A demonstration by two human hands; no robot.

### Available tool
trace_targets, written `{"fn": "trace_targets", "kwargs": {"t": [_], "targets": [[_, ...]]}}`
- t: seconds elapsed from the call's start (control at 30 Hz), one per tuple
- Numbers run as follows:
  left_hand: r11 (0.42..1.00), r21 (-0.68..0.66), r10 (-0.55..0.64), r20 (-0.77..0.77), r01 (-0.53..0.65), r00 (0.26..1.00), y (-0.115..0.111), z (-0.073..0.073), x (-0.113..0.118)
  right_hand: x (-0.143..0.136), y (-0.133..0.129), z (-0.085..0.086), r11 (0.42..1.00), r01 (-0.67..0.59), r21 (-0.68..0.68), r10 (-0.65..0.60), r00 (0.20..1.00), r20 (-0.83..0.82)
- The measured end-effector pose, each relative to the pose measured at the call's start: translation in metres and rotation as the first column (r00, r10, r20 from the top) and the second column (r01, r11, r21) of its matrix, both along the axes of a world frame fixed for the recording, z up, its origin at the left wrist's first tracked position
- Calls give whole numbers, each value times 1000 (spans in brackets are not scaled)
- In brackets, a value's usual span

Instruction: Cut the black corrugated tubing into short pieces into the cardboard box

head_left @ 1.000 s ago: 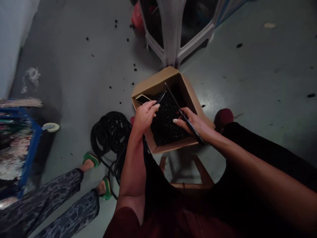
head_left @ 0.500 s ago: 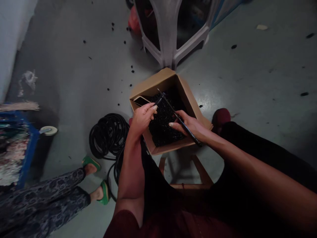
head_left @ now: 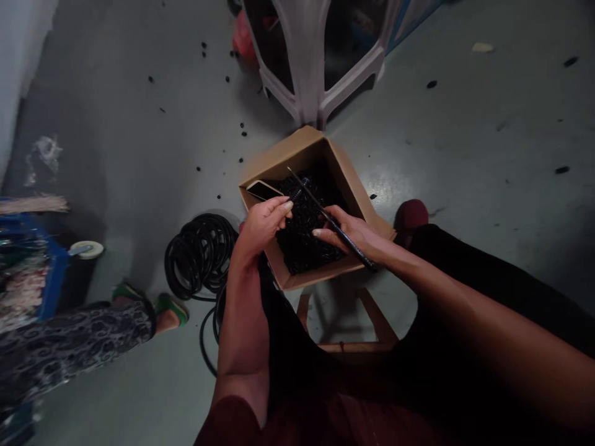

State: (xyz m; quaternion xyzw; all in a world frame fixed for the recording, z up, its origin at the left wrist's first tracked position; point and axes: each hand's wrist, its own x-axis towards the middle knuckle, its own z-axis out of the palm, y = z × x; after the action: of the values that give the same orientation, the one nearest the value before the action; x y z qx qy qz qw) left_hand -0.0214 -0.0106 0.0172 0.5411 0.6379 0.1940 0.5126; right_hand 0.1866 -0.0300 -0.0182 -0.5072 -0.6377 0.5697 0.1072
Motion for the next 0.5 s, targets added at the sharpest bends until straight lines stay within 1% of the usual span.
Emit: {"fn": "trace_targets", "kwargs": {"t": [0.27, 0.4, 0.5], "targets": [[996, -81, -30, 26, 32, 999, -1, 2, -7, 5, 5, 5, 994, -100, -47, 99, 995, -11], [994, -88, -56, 26, 58, 998, -2, 5, -7, 5, 4, 3, 995, -95, -40, 95, 995, -19], [991, -89, -102, 35, 105, 994, -2, 7, -6, 4, 2, 2, 997, -72, -26, 71, 997, -40]]}}
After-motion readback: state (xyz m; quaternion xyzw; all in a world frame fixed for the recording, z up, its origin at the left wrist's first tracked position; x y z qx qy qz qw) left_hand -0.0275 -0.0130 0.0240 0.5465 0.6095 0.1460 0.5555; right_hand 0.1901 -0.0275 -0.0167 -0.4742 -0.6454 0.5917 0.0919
